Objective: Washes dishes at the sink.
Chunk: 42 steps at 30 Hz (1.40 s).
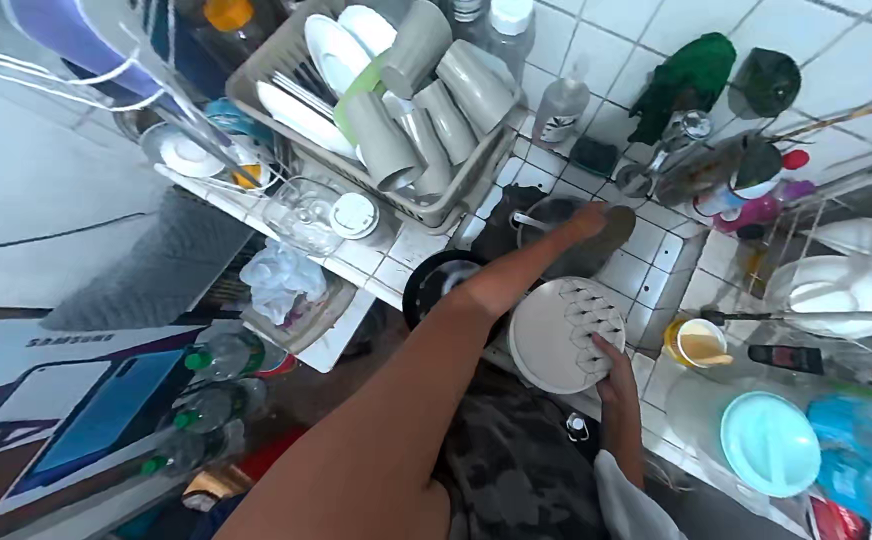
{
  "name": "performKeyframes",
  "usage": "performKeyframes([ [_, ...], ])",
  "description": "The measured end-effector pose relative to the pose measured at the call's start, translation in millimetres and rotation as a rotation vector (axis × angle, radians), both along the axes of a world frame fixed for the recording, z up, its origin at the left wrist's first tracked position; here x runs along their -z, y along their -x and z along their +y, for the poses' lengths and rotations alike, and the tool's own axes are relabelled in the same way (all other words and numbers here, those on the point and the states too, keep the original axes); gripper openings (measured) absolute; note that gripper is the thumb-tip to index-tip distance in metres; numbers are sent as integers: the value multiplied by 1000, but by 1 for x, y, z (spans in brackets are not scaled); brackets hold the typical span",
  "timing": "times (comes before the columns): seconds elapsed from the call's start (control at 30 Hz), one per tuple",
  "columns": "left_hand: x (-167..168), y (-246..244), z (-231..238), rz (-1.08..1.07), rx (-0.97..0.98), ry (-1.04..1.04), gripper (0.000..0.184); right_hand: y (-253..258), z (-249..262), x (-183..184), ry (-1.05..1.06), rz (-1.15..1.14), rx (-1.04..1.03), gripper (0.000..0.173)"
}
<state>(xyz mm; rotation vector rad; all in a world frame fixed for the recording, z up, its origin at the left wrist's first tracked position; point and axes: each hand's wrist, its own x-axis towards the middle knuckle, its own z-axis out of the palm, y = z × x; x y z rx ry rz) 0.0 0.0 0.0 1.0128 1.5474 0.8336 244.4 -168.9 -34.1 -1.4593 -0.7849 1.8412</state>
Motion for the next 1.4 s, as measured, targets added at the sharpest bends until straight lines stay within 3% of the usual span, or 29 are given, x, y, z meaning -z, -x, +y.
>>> performKeyframes([
  [0.17,-25,4,-5,-216,-50,94,45,2,16,1,10,105,67,23],
  [0.4,-67,41,-15,284,-18,-154,56,29,77,-20,-107,115,132,23],
  [0.57,-80,63,-43,382,-185,-318,57,66,134,4,-190,120,158,39],
  [0.8,-44,69,-62,39,-505,-316,63,99,156,25,-191,-30,203,77],
  [0.87,-42,55,-63,-130,-537,-204,58,96,156,24,-282,-247,128,86],
  [0.97,-40,29,-58,-395,-552,-54,54,80,159,16,-540,-501,-15,83],
  [1.1,-18,7,-41,-624,-560,45,54,65,163,-14,-918,-570,-240,87],
  [1.17,-13,1,-36,-705,-542,79,55,69,160,-32,-1108,-663,-447,78],
  [1.33,-21,0,-30,-626,-488,74,51,81,160,-25,-1361,-900,-778,50],
  [1.4,-32,6,-30,-559,-458,66,48,87,164,-20,-1375,-839,-819,57],
])
